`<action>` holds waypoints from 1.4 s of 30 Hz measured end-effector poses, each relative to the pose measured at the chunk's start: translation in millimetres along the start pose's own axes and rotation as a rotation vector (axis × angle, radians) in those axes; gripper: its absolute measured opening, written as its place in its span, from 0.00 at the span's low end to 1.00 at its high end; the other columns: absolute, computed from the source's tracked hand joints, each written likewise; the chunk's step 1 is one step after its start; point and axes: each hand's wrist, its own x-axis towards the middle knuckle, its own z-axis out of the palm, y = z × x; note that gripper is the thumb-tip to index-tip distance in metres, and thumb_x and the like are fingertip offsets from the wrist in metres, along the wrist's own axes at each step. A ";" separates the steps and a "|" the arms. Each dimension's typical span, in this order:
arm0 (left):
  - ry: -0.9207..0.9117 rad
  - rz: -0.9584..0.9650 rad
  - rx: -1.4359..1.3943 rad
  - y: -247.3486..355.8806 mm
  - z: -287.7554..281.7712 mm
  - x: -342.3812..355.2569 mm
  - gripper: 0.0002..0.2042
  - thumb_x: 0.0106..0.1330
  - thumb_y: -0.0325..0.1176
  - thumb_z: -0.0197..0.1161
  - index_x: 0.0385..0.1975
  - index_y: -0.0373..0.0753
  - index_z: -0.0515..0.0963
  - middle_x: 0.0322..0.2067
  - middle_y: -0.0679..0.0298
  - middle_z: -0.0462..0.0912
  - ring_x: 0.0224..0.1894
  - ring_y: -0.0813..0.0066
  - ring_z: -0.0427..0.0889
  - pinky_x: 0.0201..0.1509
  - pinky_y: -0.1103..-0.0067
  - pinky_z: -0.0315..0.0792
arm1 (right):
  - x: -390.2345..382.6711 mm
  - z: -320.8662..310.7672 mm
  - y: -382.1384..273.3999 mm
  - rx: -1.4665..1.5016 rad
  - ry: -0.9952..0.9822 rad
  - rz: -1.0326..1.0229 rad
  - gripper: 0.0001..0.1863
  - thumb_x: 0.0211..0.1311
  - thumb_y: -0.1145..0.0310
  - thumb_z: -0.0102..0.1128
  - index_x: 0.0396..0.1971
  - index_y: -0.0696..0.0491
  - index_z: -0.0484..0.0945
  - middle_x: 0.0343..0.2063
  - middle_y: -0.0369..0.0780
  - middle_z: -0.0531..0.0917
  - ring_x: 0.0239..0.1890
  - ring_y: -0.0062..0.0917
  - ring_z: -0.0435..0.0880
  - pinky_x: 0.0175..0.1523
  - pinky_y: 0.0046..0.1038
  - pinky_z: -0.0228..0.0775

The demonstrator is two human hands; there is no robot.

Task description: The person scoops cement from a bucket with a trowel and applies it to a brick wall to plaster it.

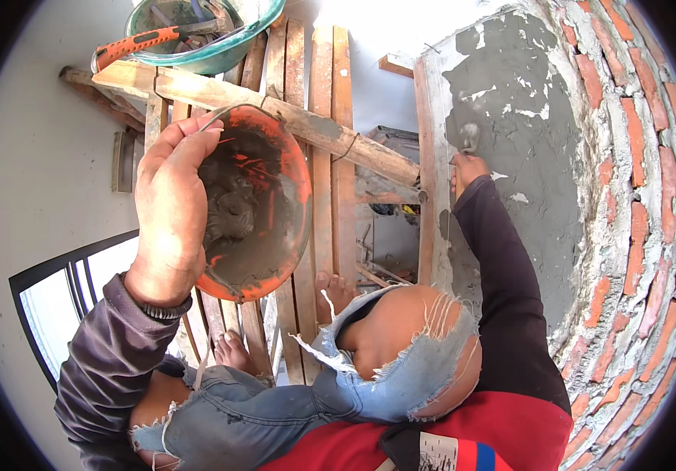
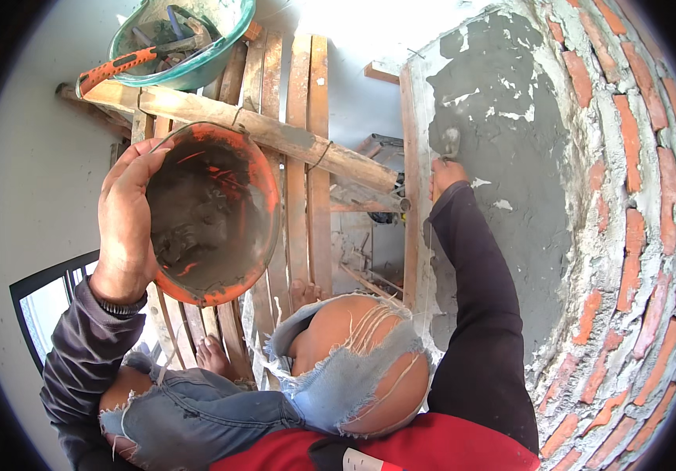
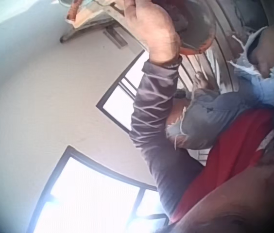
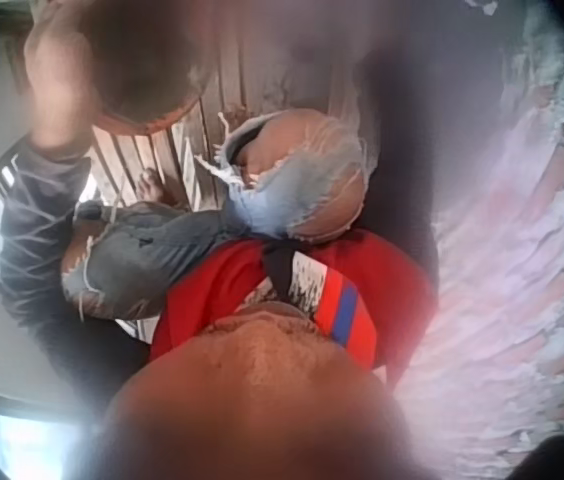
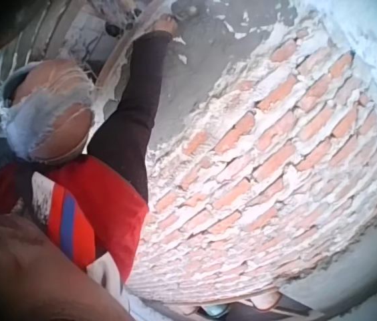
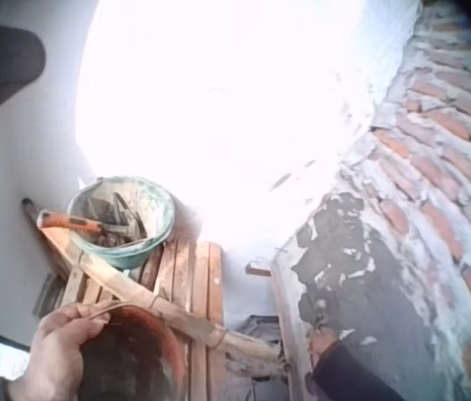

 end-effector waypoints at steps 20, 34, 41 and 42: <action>0.038 -0.010 -0.047 1.9 1.6 -1.4 0.12 0.68 0.30 0.55 0.46 0.32 0.77 0.46 0.62 0.80 0.51 0.78 0.74 0.60 0.81 0.63 | 68.3 34.5 -75.2 -0.048 0.153 -0.133 0.17 0.67 0.58 0.53 0.27 0.57 0.73 0.17 0.39 0.73 0.17 0.28 0.74 0.21 0.35 0.69; 0.061 -0.053 -0.076 8.2 12.3 3.2 0.13 0.69 0.28 0.52 0.49 0.32 0.76 0.42 0.65 0.81 0.45 0.81 0.76 0.54 0.83 0.68 | 279.2 22.6 -66.4 -1.448 -0.322 -0.630 0.10 0.53 0.66 0.65 0.33 0.55 0.81 0.28 0.42 0.87 0.36 0.36 0.88 0.40 0.35 0.78; 0.066 -0.042 -0.033 6.7 5.9 4.1 0.11 0.68 0.28 0.53 0.46 0.32 0.76 0.43 0.64 0.81 0.47 0.80 0.76 0.56 0.83 0.67 | 195.5 47.5 -120.1 -0.134 -0.063 0.048 0.14 0.69 0.61 0.56 0.32 0.59 0.74 0.21 0.39 0.75 0.18 0.27 0.74 0.22 0.33 0.70; 0.056 -0.045 -0.051 7.3 6.5 3.3 0.11 0.68 0.28 0.53 0.45 0.32 0.76 0.43 0.64 0.81 0.47 0.80 0.76 0.56 0.83 0.66 | 177.4 33.4 -138.4 -0.075 -0.013 0.043 0.15 0.69 0.61 0.56 0.32 0.59 0.74 0.20 0.39 0.75 0.17 0.27 0.74 0.22 0.33 0.71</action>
